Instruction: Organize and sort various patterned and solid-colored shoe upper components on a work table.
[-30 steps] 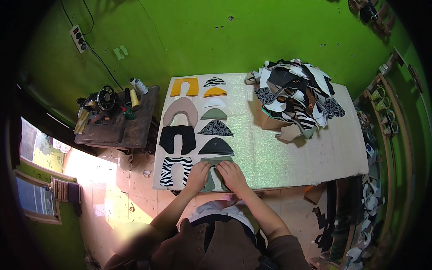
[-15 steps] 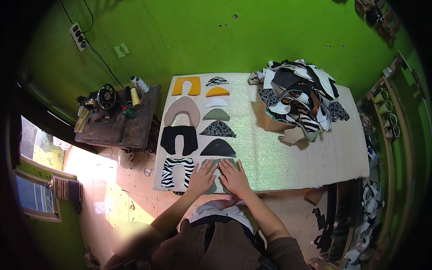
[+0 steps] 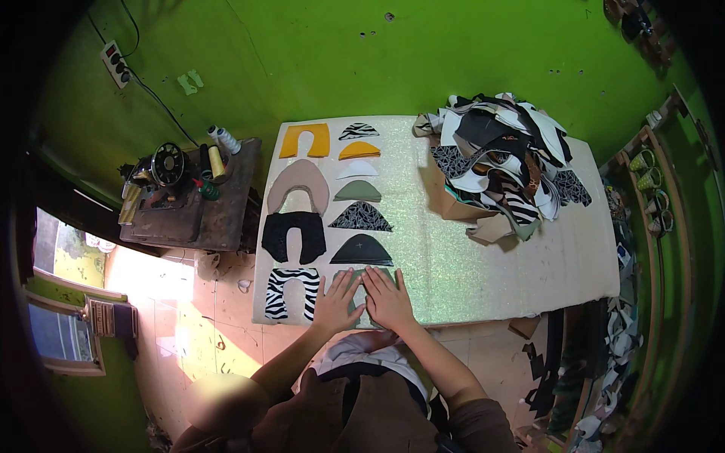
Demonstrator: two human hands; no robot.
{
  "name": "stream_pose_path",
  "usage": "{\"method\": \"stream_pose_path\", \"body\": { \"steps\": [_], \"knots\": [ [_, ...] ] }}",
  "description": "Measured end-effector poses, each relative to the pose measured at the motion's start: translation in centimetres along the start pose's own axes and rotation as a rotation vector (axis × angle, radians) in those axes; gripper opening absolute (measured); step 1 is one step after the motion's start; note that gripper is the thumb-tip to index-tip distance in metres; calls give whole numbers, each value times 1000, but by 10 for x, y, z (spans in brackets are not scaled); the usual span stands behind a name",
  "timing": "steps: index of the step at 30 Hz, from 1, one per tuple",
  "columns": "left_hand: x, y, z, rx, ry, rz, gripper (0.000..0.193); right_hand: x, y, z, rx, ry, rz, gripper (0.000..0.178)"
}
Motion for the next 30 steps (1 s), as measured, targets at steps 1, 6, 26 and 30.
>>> {"method": "stream_pose_path", "body": {
  "steps": [1,6,26,30],
  "knots": [
    [0,0,-1,3,10,-8,65,0,0,-1,1,-4,1,49],
    [0,2,-2,10,20,-30,66,5,4,0,-2,-13,-19,52],
    [-16,184,-144,130,158,327,53,-181,155,16,91,368,-359,29],
    [-17,221,-167,179,205,394,49,-216,183,25,105,425,-333,24]
  ]
}}
Point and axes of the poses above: each hand's wrist, its own z-axis away from the middle knuckle, its own x-axis out of the palm, y = z × x, the point moved 7 cm from there along -z, towards the middle knuckle, and after that the axes turned 6 degrees about y, right-handed, at the moved point
